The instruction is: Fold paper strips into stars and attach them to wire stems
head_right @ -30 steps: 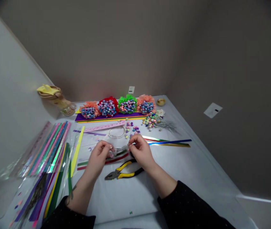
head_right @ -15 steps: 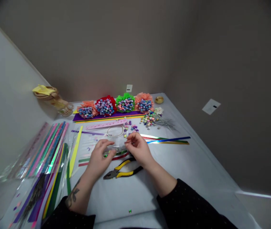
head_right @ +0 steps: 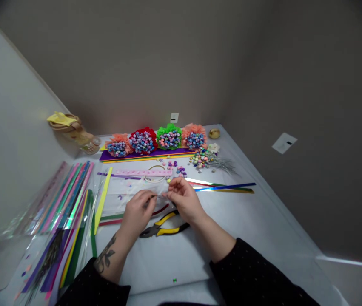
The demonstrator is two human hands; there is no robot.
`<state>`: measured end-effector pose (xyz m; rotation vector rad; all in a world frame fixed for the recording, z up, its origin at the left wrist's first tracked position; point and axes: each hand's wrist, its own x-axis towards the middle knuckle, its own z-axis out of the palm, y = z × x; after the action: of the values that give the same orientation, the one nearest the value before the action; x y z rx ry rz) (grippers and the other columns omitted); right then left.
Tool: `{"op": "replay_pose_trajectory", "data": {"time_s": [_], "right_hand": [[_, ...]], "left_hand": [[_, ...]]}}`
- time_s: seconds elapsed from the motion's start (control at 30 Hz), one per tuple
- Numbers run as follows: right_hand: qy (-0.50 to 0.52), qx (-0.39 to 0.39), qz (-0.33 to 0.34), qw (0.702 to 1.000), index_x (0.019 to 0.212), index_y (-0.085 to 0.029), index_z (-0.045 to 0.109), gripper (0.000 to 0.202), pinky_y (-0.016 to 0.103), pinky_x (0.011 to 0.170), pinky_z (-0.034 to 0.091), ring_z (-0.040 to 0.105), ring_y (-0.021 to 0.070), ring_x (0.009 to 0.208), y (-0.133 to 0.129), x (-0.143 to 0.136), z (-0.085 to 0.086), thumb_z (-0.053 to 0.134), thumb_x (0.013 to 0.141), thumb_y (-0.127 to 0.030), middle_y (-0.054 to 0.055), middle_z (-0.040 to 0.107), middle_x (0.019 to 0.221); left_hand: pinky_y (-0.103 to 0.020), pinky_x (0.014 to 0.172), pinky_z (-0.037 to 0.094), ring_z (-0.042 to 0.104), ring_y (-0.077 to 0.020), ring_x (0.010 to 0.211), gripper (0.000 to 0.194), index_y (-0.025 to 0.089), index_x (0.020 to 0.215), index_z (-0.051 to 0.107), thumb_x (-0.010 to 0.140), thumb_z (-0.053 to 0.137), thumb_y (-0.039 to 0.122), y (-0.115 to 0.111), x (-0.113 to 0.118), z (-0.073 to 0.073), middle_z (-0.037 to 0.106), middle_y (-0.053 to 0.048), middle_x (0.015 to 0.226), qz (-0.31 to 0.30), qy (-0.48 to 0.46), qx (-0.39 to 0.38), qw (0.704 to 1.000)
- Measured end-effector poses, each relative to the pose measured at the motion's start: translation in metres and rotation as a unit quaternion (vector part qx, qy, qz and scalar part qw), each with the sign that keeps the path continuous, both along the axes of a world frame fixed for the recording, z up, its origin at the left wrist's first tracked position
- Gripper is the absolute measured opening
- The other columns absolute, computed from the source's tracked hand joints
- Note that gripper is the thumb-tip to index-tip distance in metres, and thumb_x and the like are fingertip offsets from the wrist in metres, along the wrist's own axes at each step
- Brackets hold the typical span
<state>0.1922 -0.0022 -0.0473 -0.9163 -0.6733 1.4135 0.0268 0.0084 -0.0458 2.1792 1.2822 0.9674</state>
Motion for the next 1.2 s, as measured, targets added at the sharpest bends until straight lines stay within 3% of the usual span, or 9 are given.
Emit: {"op": "replay_pose_trajectory", "data": {"time_s": [0.13, 0.33, 0.5, 0.67, 0.77, 0.83, 0.93, 1.03, 1.2], "right_hand": [[0.001, -0.017, -0.031, 0.999, 0.076, -0.022, 0.058, 0.029, 0.029, 0.074, 0.054, 0.049, 0.0091, 0.063, 0.004, 0.006, 0.001, 0.079, 0.057, -0.019, -0.005, 0.051, 0.071], [0.085, -0.057, -0.026, 0.994, 0.072, -0.022, 0.058, 0.028, 0.028, 0.075, 0.055, 0.051, 0.0089, 0.063, 0.003, 0.002, 0.003, 0.08, 0.054, -0.016, -0.005, 0.051, 0.07], [0.132, -0.057, -0.024, 0.989, 0.072, -0.022, 0.06, 0.029, 0.027, 0.076, 0.055, 0.053, 0.008, 0.062, 0.004, 0.001, 0.002, 0.081, 0.054, -0.015, -0.005, 0.053, 0.07], [0.17, -0.049, 0.008, 0.984, 0.078, -0.025, 0.059, 0.03, 0.032, 0.084, 0.055, 0.059, 0.0117, 0.069, 0.004, 0.004, 0.002, 0.078, 0.057, -0.014, -0.005, 0.054, 0.071], [0.178, -0.039, 0.041, 0.982, 0.082, -0.026, 0.058, 0.031, 0.032, 0.085, 0.054, 0.06, 0.012, 0.071, 0.002, 0.004, 0.003, 0.076, 0.06, -0.015, -0.004, 0.056, 0.074], [0.17, -0.036, 0.04, 0.984, 0.081, -0.026, 0.058, 0.029, 0.031, 0.084, 0.054, 0.058, 0.0108, 0.068, 0.002, 0.005, 0.002, 0.075, 0.06, -0.016, -0.005, 0.054, 0.072], [0.077, -0.027, 0.018, 0.997, 0.076, -0.024, 0.055, 0.024, 0.031, 0.076, 0.053, 0.054, 0.0099, 0.061, 0.002, 0.009, 0.0, 0.071, 0.06, -0.015, -0.006, 0.051, 0.068], [-0.158, 0.016, 0.022, 0.987, 0.077, -0.022, 0.057, 0.017, 0.028, 0.061, 0.047, 0.051, 0.0123, 0.061, 0.001, 0.015, 0.0, 0.063, 0.064, -0.013, -0.004, 0.052, 0.068], [-0.494, 0.18, 0.03, 0.85, 0.09, -0.023, 0.063, 0.022, 0.036, 0.075, 0.044, 0.054, 0.0212, 0.083, -0.003, 0.017, 0.005, 0.056, 0.073, -0.01, 0.004, 0.063, 0.084]], "left_hand": [[-0.03, 0.079, 0.049, 0.062, -0.0176, 0.086, 0.013, 0.02, 0.087, 0.063, 0.087, 0.05, 0.021, 0.001, -0.001, 0.004, 0.066, -0.005, 0.087, 0.013, -0.012, -0.032, 0.999], [-0.038, 0.086, 0.048, 0.055, -0.0242, 0.102, 0.026, 0.021, 0.095, 0.063, 0.072, 0.071, 0.03, -0.006, 0.009, 0.0, 0.058, -0.008, 0.106, -0.075, 0.049, -0.06, 0.994], [-0.039, 0.087, 0.049, 0.055, -0.0231, 0.1, 0.008, 0.02, 0.089, 0.06, 0.081, 0.059, 0.021, -0.009, 0.013, -0.006, 0.055, -0.008, 0.102, -0.033, 0.075, -0.02, 0.996], [-0.049, 0.093, 0.045, 0.045, -0.0324, 0.119, 0.068, 0.022, 0.13, 0.036, 0.072, 0.071, 0.027, -0.011, 0.014, -0.013, 0.043, -0.015, 0.127, 0.02, 0.061, 0.061, 0.996], [-0.049, 0.097, 0.042, 0.046, -0.03, 0.119, 0.076, 0.021, 0.139, 0.022, 0.074, 0.057, 0.006, -0.009, 0.01, -0.016, 0.047, -0.016, 0.126, 0.067, 0.035, 0.122, 0.99], [-0.044, 0.095, 0.044, 0.052, -0.0256, 0.111, 0.074, 0.023, 0.137, 0.029, 0.07, 0.047, -0.004, -0.006, 0.004, -0.016, 0.055, -0.012, 0.115, 0.073, 0.025, 0.121, 0.99], [-0.037, 0.088, 0.048, 0.058, -0.0215, 0.096, 0.067, 0.025, 0.129, 0.043, 0.069, 0.042, -0.005, -0.003, -0.005, -0.014, 0.062, -0.007, 0.1, 0.084, 0.011, 0.104, 0.991], [-0.035, 0.085, 0.049, 0.06, -0.0198, 0.09, 0.062, 0.024, 0.125, 0.048, 0.07, 0.043, -0.004, -0.003, -0.008, -0.012, 0.064, -0.005, 0.095, 0.098, -0.012, 0.113, 0.989], [-0.034, 0.085, 0.049, 0.061, -0.0192, 0.089, 0.059, 0.022, 0.121, 0.051, 0.068, 0.046, -0.004, -0.002, -0.007, -0.012, 0.066, -0.005, 0.095, 0.099, -0.026, 0.085, 0.991]]}}
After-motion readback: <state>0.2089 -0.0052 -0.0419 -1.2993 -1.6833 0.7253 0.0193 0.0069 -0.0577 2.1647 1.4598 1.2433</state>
